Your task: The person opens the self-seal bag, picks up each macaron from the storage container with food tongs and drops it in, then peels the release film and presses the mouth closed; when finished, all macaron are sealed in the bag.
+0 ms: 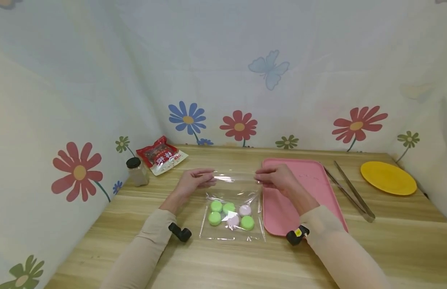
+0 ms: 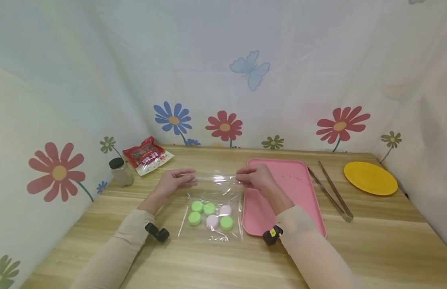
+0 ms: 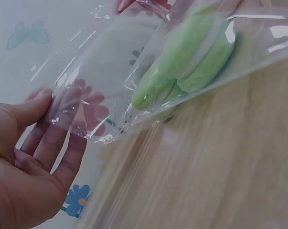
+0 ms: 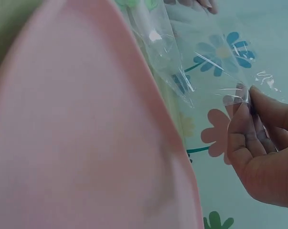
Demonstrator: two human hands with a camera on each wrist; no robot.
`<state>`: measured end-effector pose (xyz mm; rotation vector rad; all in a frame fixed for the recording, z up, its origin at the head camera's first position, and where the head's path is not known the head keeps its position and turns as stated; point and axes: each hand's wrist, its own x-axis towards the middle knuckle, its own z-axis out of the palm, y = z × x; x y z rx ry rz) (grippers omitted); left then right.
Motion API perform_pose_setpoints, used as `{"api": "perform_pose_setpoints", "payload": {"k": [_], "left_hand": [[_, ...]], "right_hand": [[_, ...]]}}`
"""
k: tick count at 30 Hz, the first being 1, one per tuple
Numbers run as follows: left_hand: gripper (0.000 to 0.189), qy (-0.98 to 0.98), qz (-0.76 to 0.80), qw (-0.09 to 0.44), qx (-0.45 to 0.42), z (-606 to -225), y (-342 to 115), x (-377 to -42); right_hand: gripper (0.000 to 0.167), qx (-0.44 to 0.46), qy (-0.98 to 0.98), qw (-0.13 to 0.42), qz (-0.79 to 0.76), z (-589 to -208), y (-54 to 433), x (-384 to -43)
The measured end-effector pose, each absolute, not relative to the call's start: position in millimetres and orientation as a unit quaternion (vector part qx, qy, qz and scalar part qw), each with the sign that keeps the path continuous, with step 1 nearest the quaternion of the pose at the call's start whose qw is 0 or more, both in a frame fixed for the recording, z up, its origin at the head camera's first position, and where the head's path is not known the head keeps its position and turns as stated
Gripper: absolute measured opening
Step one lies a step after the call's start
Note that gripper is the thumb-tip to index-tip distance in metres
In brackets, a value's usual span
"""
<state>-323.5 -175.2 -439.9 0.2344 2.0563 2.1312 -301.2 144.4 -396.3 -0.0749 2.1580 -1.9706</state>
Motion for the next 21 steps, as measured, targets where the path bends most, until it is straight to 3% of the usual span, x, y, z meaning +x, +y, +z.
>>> {"api": "perform_pose_setpoints", "payload": {"k": [12,17,21], "left_hand": [[0.032,0.680,0.716,0.095,0.129,-441,-180,-325],[0.025,0.752,0.642,0.037,0.147,-436,-181,-324],[0.022,0.801,0.580,-0.017,0.148,-432,-182,-323]], "right_hand": [[0.017,-0.046,0.713,0.094,-0.694,-402,150,-304],[0.024,-0.047,0.796,0.071,-0.600,-397,155,-300],[0.025,-0.050,0.800,0.090,-0.591,-392,158,-298]]}}
